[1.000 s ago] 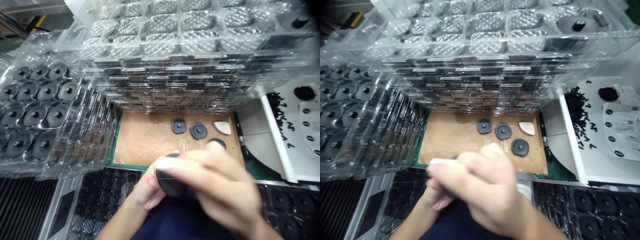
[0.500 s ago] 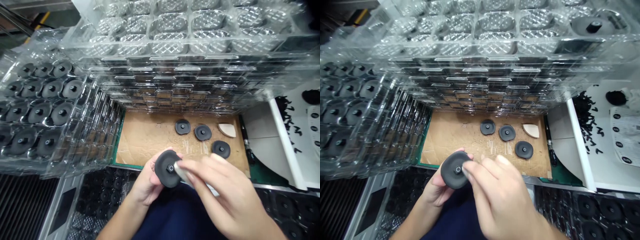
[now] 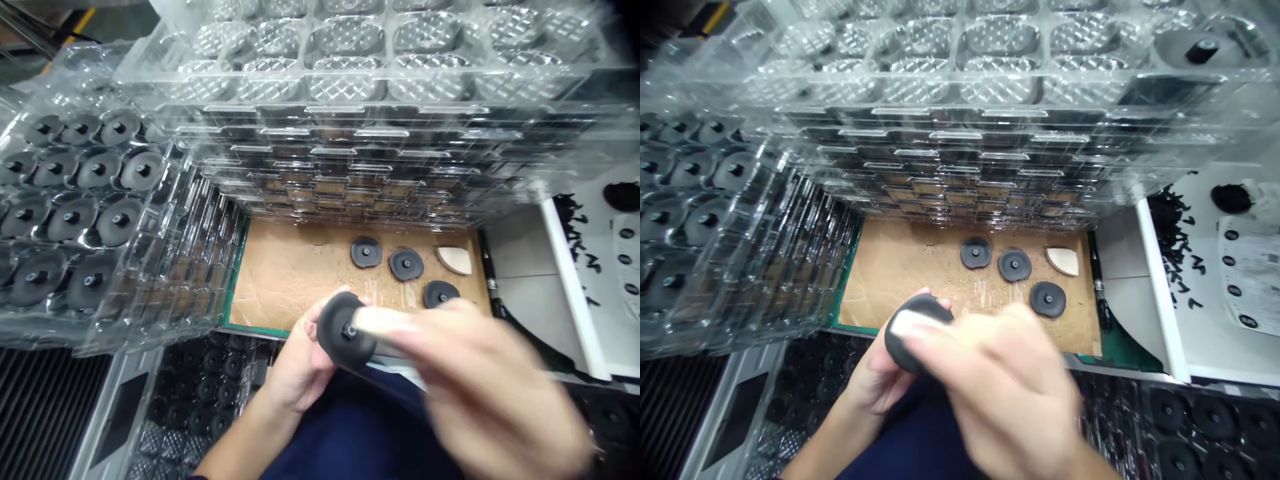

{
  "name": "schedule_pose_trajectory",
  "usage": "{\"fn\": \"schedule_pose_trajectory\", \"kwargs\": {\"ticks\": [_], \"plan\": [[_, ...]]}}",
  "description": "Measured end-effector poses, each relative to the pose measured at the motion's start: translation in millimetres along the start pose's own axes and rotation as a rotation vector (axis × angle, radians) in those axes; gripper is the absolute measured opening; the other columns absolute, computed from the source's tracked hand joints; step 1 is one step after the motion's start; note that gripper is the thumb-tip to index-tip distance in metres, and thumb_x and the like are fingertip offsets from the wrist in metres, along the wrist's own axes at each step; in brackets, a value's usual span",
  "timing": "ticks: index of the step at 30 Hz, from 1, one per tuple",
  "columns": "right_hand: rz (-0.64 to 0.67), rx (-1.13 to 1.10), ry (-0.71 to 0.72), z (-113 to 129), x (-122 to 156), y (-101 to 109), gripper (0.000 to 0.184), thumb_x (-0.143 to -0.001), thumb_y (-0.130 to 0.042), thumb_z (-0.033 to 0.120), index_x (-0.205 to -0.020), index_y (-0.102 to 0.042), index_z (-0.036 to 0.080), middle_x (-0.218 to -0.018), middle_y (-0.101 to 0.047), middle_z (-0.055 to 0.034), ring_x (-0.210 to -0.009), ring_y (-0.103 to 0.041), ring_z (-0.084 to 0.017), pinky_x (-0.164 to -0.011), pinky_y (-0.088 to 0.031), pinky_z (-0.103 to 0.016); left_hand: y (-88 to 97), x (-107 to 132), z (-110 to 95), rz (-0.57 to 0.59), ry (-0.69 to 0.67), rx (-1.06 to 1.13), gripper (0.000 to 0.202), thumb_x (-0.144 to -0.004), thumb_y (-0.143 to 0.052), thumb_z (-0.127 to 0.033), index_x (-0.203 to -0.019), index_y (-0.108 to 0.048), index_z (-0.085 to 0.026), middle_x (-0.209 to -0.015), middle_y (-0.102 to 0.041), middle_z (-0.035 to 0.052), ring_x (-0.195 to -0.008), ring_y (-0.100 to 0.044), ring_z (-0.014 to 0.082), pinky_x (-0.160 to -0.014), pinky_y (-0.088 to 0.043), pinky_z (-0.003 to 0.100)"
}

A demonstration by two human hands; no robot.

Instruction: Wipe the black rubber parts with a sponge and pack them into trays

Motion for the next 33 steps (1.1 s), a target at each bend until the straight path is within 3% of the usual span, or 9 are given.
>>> {"fn": "schedule_pose_trajectory", "kwargs": {"ticks": [4, 10, 15, 18, 21, 24, 27, 30, 33], "plan": [[0.157, 0.047, -0.042, -2, -10, -25, 0.028, -0.086, -0.052, 0.006, -0.105, -0.066, 0.021, -0.079, -0.068, 0.0001, -0.066, -0.059, -0.012, -0.061, -0.044, -0.026, 16.8, 5, -4, -0.130, -0.054, -0.049, 0.066, -0.042, -0.088, -0.037, -0.105, -0.069, -0.025, -0.108, -0.071, 0.0034, -0.098, -0.063, 0.0184, -0.084, -0.048, 0.024], [0.030, -0.112, -0.074, -6, -13, -18, 0.028, -0.087, -0.051, 0.007, -0.107, -0.065, 0.021, -0.095, -0.069, -0.0002, -0.085, -0.062, -0.011, -0.075, -0.045, -0.023, 10.9, -1, -5, -0.106, -0.060, -0.042, 0.063, -0.042, -0.087, -0.037, -0.102, -0.070, -0.026, -0.104, -0.072, 0.0009, -0.097, -0.065, 0.0157, -0.086, -0.048, 0.021], [0.144, -0.165, -0.417, -79, 23, -46, 0.020, -0.089, -0.053, 0.025, -0.098, -0.070, 0.027, -0.090, -0.070, 0.0006, -0.079, -0.064, -0.013, -0.067, -0.048, -0.023, 23.1, -4, -11, -0.209, -0.070, 0.001, 0.057, -0.047, -0.086, -0.038, -0.100, -0.070, -0.027, -0.106, -0.071, -0.0002, -0.093, -0.067, 0.0179, -0.077, -0.052, 0.021], [0.127, -0.096, -0.490, -122, 51, -62, 0.021, -0.087, -0.055, 0.027, -0.097, -0.072, 0.023, -0.086, -0.073, -0.0026, -0.078, -0.067, -0.018, -0.070, -0.050, -0.028, 25.9, -2, -14, -0.213, -0.092, 0.026, 0.058, -0.047, -0.086, -0.039, -0.101, -0.069, -0.026, -0.109, -0.070, 0.0016, -0.092, -0.066, 0.0190, -0.080, -0.052, 0.025], [0.122, -0.086, -0.507, -136, 57, -69, 0.019, -0.084, -0.057, 0.026, -0.092, -0.074, 0.020, -0.084, -0.074, -0.0037, -0.076, -0.068, -0.020, -0.066, -0.051, -0.029, 25.2, -1, -11, -0.227, -0.076, 0.027, 0.056, -0.049, -0.086, -0.036, -0.101, -0.069, -0.026, -0.110, -0.069, 0.0018, -0.093, -0.065, 0.0189, -0.079, -0.051, 0.025], [-0.014, -0.070, -0.499, -111, 35, -44, 0.023, -0.088, -0.053, 0.027, -0.105, -0.068, 0.022, -0.104, -0.071, -0.0039, -0.090, -0.065, -0.019, -0.069, -0.050, -0.028, 20.2, -1, -8, -0.233, -0.066, 0.013, 0.059, -0.047, -0.088, -0.028, -0.103, -0.068, -0.026, -0.107, -0.070, 0.0012, -0.092, -0.065, 0.0175, -0.073, -0.051, 0.021], [-0.190, -0.047, -0.266, -44, 1, -13, 0.027, -0.090, -0.050, 0.020, -0.115, -0.061, 0.023, -0.114, -0.066, -0.0034, -0.100, -0.060, -0.018, -0.081, -0.046, -0.030, 13.8, 0, -7, -0.208, -0.068, -0.006, 0.056, -0.051, -0.085, -0.023, -0.104, -0.068, -0.026, -0.097, -0.070, -0.0005, -0.087, -0.065, 0.0150, -0.076, -0.051, 0.021], [0.012, -0.102, -0.013, 10, -18, -29, 0.026, -0.089, -0.046, 0.011, -0.109, -0.061, 0.016, -0.097, -0.069, -0.0045, -0.084, -0.060, -0.017, -0.077, -0.044, -0.030, 11.8, 2, -7, -0.174, -0.060, -0.045, 0.054, -0.055, -0.083, -0.022, -0.106, -0.067, -0.025, -0.101, -0.070, 0.0013, -0.095, -0.064, 0.0177, -0.089, -0.048, 0.026], [0.279, -0.144, -0.038, 13, -19, -59, 0.022, -0.089, -0.047, 0.009, -0.102, -0.063, 0.017, -0.086, -0.068, -0.0012, -0.073, -0.058, -0.013, -0.069, -0.042, -0.027, 15.8, 4, -8, -0.191, -0.084, -0.054, 0.055, -0.054, -0.085, -0.028, -0.106, -0.066, -0.026, -0.105, -0.070, 0.0018, -0.097, -0.064, 0.0208, -0.089, -0.049, 0.030]]}}
Point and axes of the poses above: each hand's wrist, its own x-axis away from the middle knuckle, its own y-axis out of the back of the hand, z = x × y, the point moved 10 cm from there along -x, towards the middle knuckle
